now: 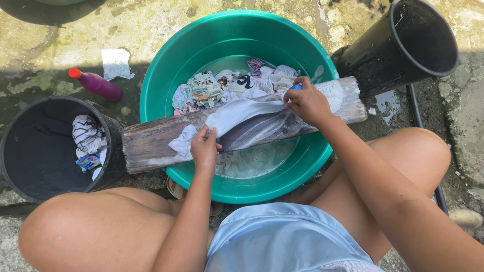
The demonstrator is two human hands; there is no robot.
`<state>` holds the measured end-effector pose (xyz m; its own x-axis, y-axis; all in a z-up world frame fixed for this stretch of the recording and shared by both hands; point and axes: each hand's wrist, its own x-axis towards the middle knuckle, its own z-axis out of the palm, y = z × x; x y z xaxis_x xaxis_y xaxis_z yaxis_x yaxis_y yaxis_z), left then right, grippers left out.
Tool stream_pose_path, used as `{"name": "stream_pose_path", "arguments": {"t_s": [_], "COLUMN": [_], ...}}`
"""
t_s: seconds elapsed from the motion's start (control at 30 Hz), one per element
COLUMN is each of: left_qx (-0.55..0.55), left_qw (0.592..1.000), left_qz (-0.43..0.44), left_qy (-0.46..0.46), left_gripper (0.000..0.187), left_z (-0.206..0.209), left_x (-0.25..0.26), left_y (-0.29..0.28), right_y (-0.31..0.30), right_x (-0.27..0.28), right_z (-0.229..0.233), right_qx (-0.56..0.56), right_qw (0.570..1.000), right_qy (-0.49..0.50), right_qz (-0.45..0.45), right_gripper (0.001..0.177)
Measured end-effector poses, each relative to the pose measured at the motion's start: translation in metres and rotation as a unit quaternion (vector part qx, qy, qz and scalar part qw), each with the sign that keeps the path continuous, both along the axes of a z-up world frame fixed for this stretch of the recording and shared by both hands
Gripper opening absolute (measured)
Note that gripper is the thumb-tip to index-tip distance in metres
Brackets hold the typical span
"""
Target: The person washes white fabric items by hand in a basin of soapy water using a bar of soap and a wooden scrubbing board.
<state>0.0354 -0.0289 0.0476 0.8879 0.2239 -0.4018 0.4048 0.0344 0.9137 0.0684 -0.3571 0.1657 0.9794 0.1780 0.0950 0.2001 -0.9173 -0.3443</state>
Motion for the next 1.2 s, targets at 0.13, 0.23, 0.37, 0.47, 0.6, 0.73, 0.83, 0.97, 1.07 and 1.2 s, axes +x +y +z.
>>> {"name": "stream_pose_path", "arguments": {"t_s": [0.13, 0.23, 0.37, 0.47, 0.6, 0.73, 0.83, 0.97, 1.07, 1.2], "left_qx": [0.109, 0.100, 0.247, 0.168, 0.295, 0.337, 0.320, 0.286, 0.305, 0.290], "left_qw": [0.990, 0.988, 0.966, 0.980, 0.952, 0.940, 0.945, 0.954, 0.948, 0.953], "left_qz": [-0.038, -0.042, -0.057, -0.050, -0.070, -0.053, -0.060, -0.062, -0.079, -0.078], "left_qy": [0.087, 0.114, 0.044, 0.092, 0.033, -0.007, 0.041, 0.067, 0.050, 0.040], "left_gripper": [0.038, 0.035, 0.032, 0.031, 0.032, 0.020, 0.025, 0.033, 0.037, 0.036], "left_z": [-0.018, -0.020, -0.023, -0.019, -0.013, -0.024, -0.015, -0.001, -0.009, -0.031], "left_x": [-0.020, -0.025, -0.031, -0.032, -0.032, -0.033, -0.037, -0.034, -0.028, -0.023], "left_y": [0.006, 0.008, 0.015, 0.014, 0.010, 0.011, 0.013, 0.013, 0.017, 0.021], "right_y": [0.040, 0.145, 0.214, 0.115, 0.076, 0.219, 0.202, 0.151, 0.207, 0.170], "right_x": [0.005, 0.006, -0.028, -0.005, 0.024, -0.024, 0.003, 0.055, 0.009, -0.018], "right_z": [-0.017, -0.061, -0.098, -0.091, -0.071, -0.103, -0.108, -0.111, -0.120, -0.096], "right_qx": [0.119, 0.211, -0.056, -0.129, -0.065, -0.044, -0.023, -0.067, -0.018, -0.083], "right_qw": [0.988, 0.968, 0.994, 0.989, 0.973, 0.993, 0.997, 0.987, 0.996, 0.992], "right_qy": [-0.017, -0.122, 0.036, 0.013, 0.080, 0.105, 0.077, 0.061, 0.083, 0.090], "right_qz": [-0.099, -0.056, 0.090, -0.065, -0.209, 0.039, 0.007, -0.131, -0.032, 0.000], "right_gripper": [0.060, 0.060, 0.060, 0.048, 0.056, 0.049, 0.043, 0.034, 0.039, 0.048]}}
